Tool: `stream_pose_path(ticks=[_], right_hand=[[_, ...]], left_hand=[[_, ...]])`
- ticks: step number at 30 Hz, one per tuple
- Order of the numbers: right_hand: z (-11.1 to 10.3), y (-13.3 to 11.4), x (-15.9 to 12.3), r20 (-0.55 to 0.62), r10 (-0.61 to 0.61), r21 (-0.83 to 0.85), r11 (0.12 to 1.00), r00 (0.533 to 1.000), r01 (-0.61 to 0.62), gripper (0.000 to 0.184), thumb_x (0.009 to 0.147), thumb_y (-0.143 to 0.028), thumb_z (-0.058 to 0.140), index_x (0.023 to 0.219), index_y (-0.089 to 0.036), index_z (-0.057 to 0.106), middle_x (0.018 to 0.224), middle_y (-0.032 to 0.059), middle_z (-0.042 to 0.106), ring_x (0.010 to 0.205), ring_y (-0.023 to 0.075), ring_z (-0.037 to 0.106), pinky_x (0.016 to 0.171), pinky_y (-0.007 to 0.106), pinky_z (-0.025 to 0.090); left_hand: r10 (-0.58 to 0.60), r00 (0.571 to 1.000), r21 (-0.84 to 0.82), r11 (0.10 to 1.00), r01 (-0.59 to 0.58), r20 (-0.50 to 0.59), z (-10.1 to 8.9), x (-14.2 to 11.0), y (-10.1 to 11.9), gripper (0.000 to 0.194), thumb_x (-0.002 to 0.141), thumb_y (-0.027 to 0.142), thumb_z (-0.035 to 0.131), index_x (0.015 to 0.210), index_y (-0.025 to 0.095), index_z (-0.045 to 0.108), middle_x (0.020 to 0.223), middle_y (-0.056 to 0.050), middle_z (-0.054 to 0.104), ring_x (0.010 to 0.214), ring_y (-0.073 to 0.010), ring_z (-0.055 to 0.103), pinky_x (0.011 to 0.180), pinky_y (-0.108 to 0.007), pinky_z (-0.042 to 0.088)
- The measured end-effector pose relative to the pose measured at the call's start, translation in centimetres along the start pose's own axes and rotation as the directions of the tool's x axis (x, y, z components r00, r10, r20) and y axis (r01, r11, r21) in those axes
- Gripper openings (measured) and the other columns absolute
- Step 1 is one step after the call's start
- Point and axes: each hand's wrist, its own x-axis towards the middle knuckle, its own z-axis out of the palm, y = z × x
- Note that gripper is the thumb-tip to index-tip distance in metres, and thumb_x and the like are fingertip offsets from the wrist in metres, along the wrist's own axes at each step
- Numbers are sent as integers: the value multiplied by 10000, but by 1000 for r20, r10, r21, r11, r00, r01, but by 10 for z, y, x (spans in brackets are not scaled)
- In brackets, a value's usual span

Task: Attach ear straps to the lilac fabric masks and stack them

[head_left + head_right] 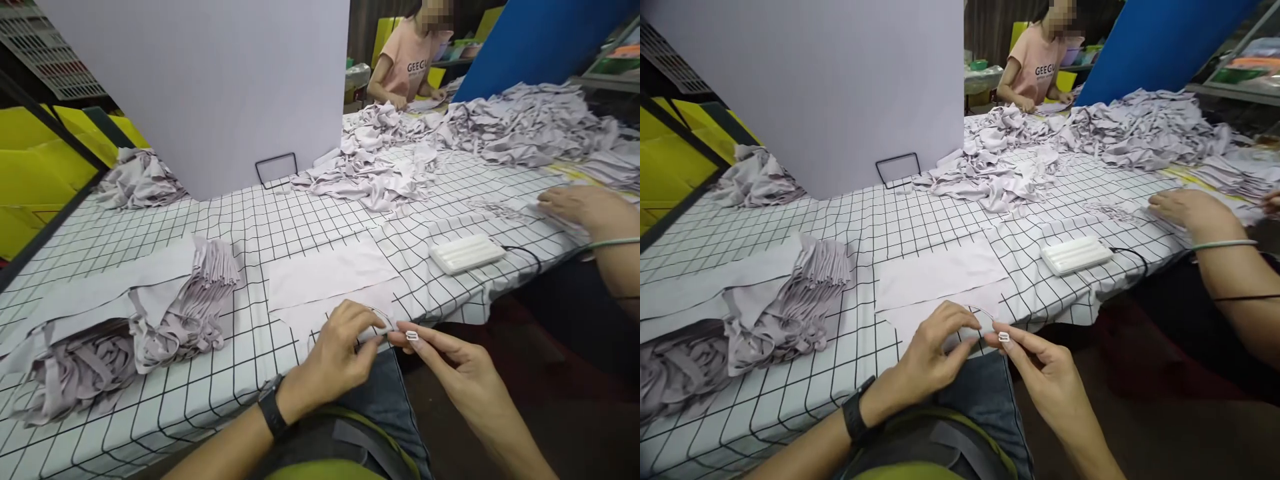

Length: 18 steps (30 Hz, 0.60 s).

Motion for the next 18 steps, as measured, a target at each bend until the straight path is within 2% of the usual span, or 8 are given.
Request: stream_pose_path(ticks=[4, 8, 11, 14, 16, 18], right_hand=[[12, 0, 12, 26, -121, -134, 983, 992, 123, 309, 871, -472, 717, 976, -218, 859, 887, 94, 823, 846, 298, 794, 776, 354, 659], [16, -1, 14, 96, -253, -274, 923, 963, 270, 243, 920, -366, 662, 1002, -243, 854, 778, 57, 782, 714, 226, 759, 636, 267, 618], [17, -1, 15, 115, -282, -319, 897, 952, 304, 232, 928, -347, 652, 985, -253, 856, 887, 78, 758, 708, 199, 716, 546, 236, 571], [18, -1, 20, 92, -226, -300, 922, 970, 244, 202, 899, -363, 690, 924, -251, 857, 969, 93, 772, 812, 227, 739, 634, 250, 597], [20, -1, 26, 50, -105, -249, 962, 993, 115, 193, 854, -398, 742, 881, -239, 848, 870, 83, 783, 804, 242, 748, 690, 271, 607], [23, -3, 35, -33, 56, -161, 985, 998, -60, 240, 789, -450, 795, 839, -218, 831, 761, 70, 767, 700, 226, 728, 637, 273, 599]], left_hand=[[3, 1000, -3, 1000, -3, -18, 0, 6, 12, 83, 926, 105, 632, 954, 180, 654, 911, -50, 687, 919, -203, 604, 837, -348, 498], [-61, 998, -32, 998, 60, -31, 0, 9, 7, 71, 920, 99, 630, 910, 168, 637, 876, -44, 667, 895, -194, 585, 808, -334, 481], [-129, 992, -68, 989, 128, -12, -3, 9, -1, 56, 916, 110, 640, 915, 166, 635, 884, -40, 666, 891, -185, 591, 798, -320, 485], [-159, 986, -62, 985, 161, 46, -8, 12, -10, 83, 914, 113, 649, 860, 176, 648, 820, -16, 661, 842, -171, 592, 792, -314, 486], [-164, 984, 19, 986, 163, 71, -12, 19, -18, 85, 926, 117, 630, 868, 176, 650, 839, -21, 665, 852, -179, 589, 803, -327, 491], [-155, 982, 181, 974, 135, 103, -14, 28, -27, 74, 939, 122, 602, 959, 171, 654, 964, -55, 675, 936, -211, 583, 832, -358, 496]])
